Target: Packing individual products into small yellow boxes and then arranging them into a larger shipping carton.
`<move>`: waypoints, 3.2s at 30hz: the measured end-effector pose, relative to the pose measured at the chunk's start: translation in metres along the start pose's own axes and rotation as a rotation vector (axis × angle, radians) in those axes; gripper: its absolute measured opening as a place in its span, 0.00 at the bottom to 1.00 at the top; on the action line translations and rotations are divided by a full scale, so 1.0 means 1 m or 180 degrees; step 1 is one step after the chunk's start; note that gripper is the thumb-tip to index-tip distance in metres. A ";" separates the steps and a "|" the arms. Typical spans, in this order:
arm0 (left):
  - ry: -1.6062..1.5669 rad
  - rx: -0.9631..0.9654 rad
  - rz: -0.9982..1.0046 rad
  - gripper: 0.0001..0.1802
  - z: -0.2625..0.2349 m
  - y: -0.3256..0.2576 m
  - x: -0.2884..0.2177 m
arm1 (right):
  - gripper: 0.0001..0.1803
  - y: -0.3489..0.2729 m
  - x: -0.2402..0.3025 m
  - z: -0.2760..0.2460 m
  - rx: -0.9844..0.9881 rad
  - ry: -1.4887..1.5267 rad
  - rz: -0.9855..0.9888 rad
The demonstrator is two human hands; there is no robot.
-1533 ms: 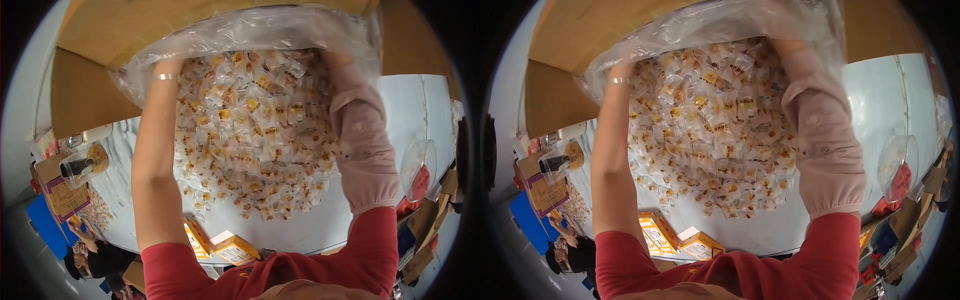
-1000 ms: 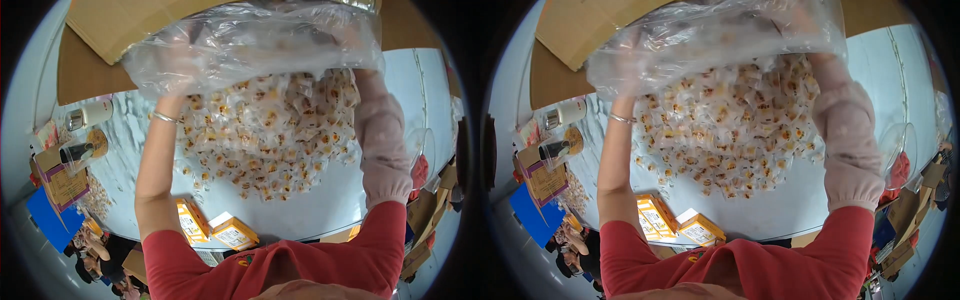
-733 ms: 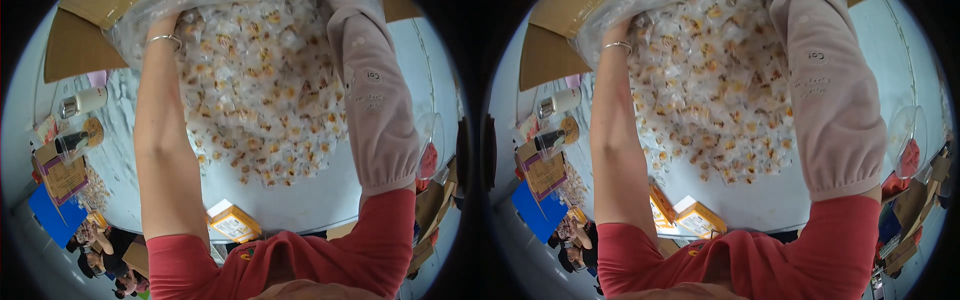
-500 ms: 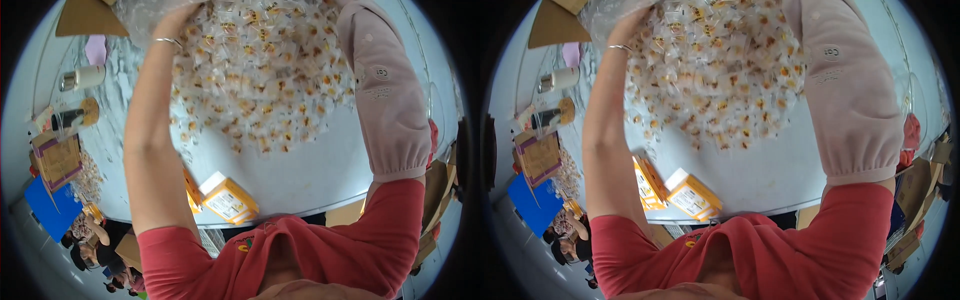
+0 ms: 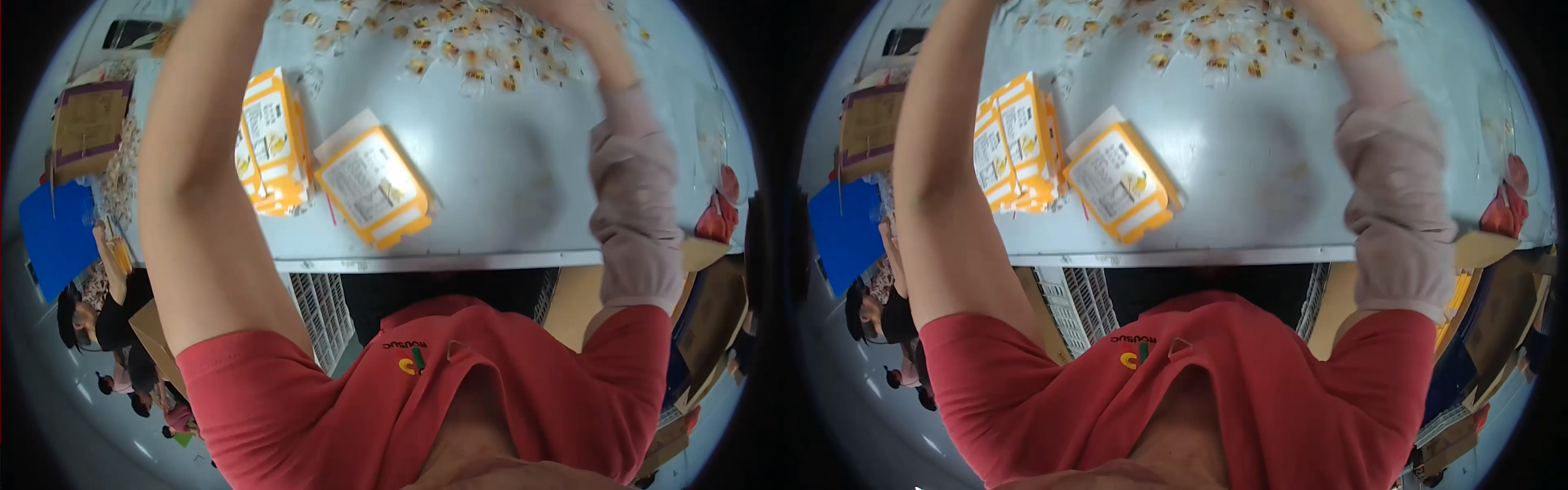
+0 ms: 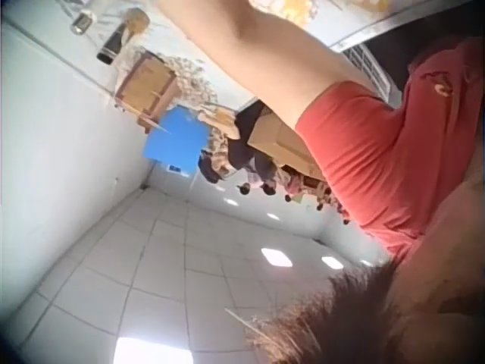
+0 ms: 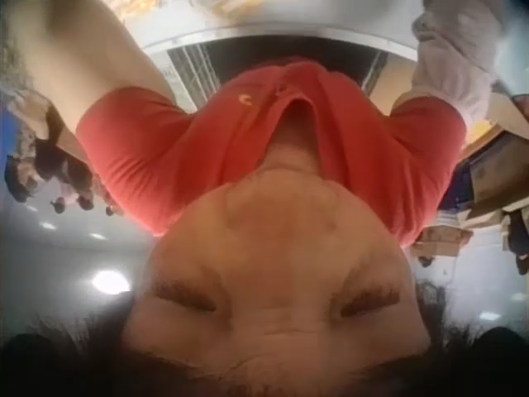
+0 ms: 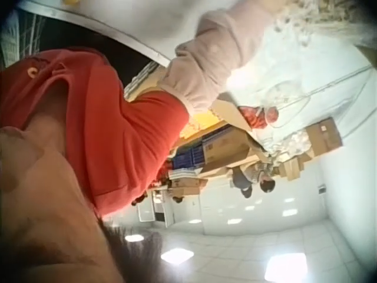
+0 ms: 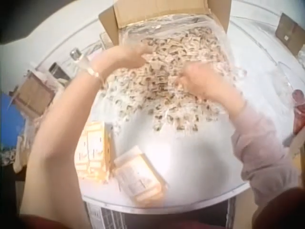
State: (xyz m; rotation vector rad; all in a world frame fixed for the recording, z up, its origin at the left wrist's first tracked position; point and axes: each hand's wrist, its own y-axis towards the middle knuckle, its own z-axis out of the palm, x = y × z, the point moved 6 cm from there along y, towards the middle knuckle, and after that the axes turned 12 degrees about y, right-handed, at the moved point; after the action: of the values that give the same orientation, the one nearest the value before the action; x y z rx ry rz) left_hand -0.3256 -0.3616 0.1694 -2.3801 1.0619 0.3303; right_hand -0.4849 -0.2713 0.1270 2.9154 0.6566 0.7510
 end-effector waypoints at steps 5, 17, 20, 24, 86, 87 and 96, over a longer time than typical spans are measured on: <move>0.0791 -0.0192 0.0516 0.38 0.184 -0.088 -0.104 | 0.25 -0.119 0.039 0.122 -0.0532 -0.0383 -0.0614; 0.1681 -0.0459 -0.0807 0.64 0.281 -0.168 -0.143 | 0.22 -0.241 -0.058 0.033 -0.1000 0.2100 0.0071; 0.1410 -0.0912 -0.0794 0.65 0.295 -0.176 -0.147 | 0.21 -0.244 -0.088 0.009 -0.1364 0.2615 0.0425; 0.1184 -0.0934 -0.1197 0.67 0.302 -0.168 -0.158 | 0.24 -0.209 -0.076 0.044 -0.1447 0.0749 -0.0109; 0.0585 -0.1485 -0.1196 0.56 0.285 -0.211 -0.154 | 0.26 -0.173 -0.049 0.087 -0.0301 -0.0178 0.0471; 0.0571 -0.1490 -0.1222 0.56 0.289 -0.217 -0.152 | 0.25 -0.175 -0.040 0.091 -0.0259 0.0287 0.0144; 0.1119 -0.1494 -0.1387 0.64 0.302 -0.209 -0.145 | 0.24 -0.195 0.052 0.141 -0.0116 -0.0100 -0.0420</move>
State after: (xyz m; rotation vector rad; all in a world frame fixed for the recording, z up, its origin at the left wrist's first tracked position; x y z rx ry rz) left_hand -0.2701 0.0104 0.0487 -3.0909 0.6122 -0.0048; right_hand -0.4526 -0.0664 -0.0049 2.8118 0.8141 0.6935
